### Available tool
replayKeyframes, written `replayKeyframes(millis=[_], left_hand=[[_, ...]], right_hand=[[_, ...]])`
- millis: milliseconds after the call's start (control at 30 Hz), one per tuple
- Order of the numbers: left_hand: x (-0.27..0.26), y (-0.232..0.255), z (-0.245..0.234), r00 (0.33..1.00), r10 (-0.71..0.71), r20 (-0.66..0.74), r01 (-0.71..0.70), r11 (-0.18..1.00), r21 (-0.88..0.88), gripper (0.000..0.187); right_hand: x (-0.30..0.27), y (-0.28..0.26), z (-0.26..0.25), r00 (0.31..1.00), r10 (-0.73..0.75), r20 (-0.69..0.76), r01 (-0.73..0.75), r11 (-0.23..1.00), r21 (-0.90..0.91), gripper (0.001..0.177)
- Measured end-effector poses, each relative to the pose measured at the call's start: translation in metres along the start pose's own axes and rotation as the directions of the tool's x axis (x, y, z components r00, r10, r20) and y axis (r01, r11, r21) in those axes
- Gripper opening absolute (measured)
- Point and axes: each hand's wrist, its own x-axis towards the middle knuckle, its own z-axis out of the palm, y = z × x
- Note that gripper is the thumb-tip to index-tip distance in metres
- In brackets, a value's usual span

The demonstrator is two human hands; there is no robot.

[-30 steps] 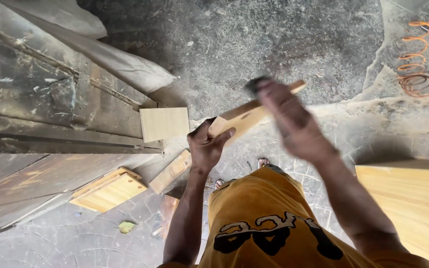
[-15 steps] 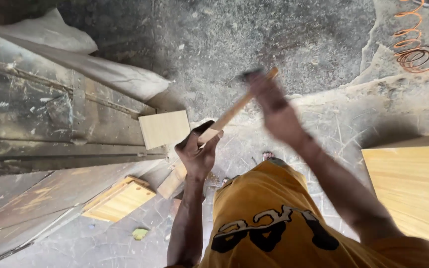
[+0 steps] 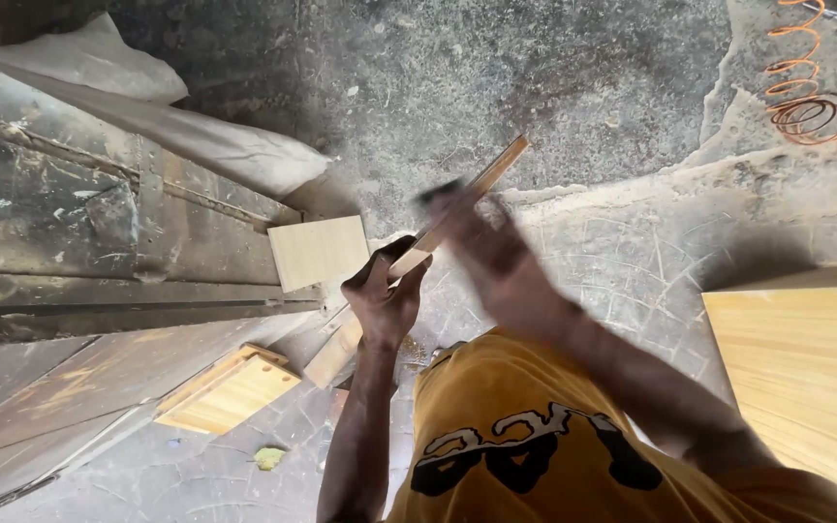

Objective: Sanding the surfaces and edges of multiple wooden boards using a manual sanding block to prepare them for finishing.

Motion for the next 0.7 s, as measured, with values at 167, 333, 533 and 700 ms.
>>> replayKeyframes(millis=[167, 333, 533, 700], left_hand=[[-0.011, 0.005, 0.015, 0.999, 0.053, 0.008, -0.053, 0.998, -0.019, 0.008], [-0.012, 0.023, 0.006, 0.991, -0.135, 0.000, 0.134, 0.982, -0.134, 0.026], [-0.011, 0.009, -0.034, 0.975, -0.224, -0.002, 0.222, 0.967, -0.129, 0.032], [-0.012, -0.002, -0.033, 0.955, -0.297, -0.003, 0.291, 0.937, -0.192, 0.029]], right_hand=[[-0.002, -0.012, -0.012, 0.993, -0.115, -0.036, 0.118, 0.988, 0.096, 0.043], [-0.072, 0.173, 0.027, 0.991, 0.120, 0.064, -0.106, 0.975, -0.198, 0.064], [-0.056, 0.074, 0.004, 0.773, 0.633, 0.040, -0.632, 0.765, 0.119, 0.071], [-0.005, 0.059, -0.054, 0.798, 0.601, 0.038, -0.577, 0.745, 0.336, 0.074]])
